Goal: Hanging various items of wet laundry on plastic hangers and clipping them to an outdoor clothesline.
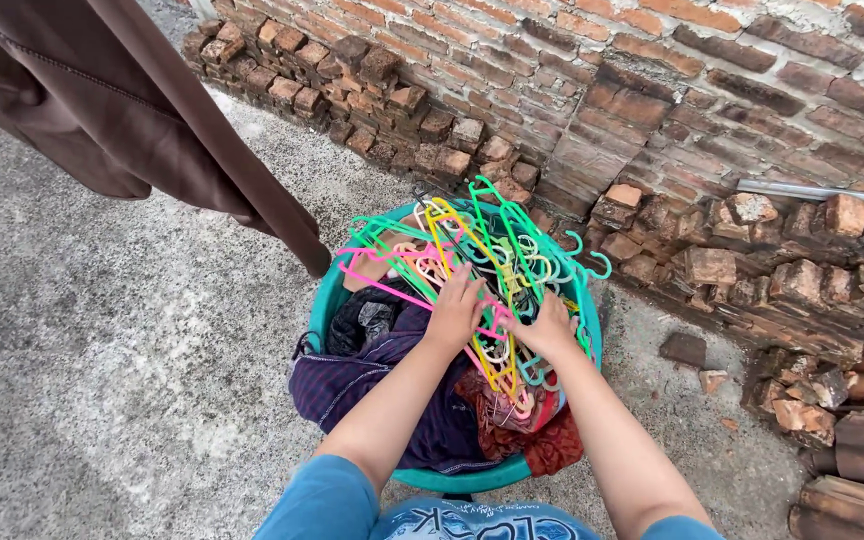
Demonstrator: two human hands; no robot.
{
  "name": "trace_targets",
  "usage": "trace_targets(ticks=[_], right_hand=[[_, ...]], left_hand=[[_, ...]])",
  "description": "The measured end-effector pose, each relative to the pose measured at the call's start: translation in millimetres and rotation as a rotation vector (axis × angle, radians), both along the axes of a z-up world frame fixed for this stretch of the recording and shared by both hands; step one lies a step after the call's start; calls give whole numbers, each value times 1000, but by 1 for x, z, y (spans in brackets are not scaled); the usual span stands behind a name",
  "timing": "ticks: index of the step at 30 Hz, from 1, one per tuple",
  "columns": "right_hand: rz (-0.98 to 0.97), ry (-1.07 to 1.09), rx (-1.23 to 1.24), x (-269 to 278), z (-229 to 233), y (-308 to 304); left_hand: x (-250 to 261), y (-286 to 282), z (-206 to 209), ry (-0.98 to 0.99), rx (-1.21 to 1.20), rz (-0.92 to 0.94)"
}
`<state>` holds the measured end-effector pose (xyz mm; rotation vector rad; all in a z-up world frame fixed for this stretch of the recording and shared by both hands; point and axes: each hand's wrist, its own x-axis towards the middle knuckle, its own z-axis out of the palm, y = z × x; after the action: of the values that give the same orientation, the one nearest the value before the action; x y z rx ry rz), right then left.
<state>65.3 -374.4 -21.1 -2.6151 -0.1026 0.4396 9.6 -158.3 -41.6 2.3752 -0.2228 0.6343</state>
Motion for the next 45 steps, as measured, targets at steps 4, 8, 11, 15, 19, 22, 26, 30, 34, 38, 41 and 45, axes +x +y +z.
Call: trace_targets(ticks=[4,8,11,15,19,22,26,30,34,38,41,45], right_hand=[[125,-9,-148,-35,55,55],[73,136,-158,-37,68,70],[73,135,-143,-46,72,77],[59,172,-120,-46,77,80],[10,121,-78,-38,56,75],[-30,118,-64,-34,48,69],[-33,117,53,-21,29,53],[-49,105,147,-11,5,39],[-65,134,135,-8,14,54],[-260,191,-29,-33,83,99],[-304,119,-56,-37,66,107],[-376,-7,10,-35,38,92]], left_hand=[[-31,23,2,105,-230,75],[-74,38,24,113,25,498],[-108,50,56,561,37,445],[-108,70,23,869,-11,285],[-107,79,26,833,139,185],[-121,78,53,826,226,83],[-134,85,74,754,282,-42],[-135,92,62,723,337,-109],[-130,88,61,672,457,-104],[-128,82,41,416,444,-86],[-128,87,45,428,320,-115],[-132,94,77,472,157,-100]])
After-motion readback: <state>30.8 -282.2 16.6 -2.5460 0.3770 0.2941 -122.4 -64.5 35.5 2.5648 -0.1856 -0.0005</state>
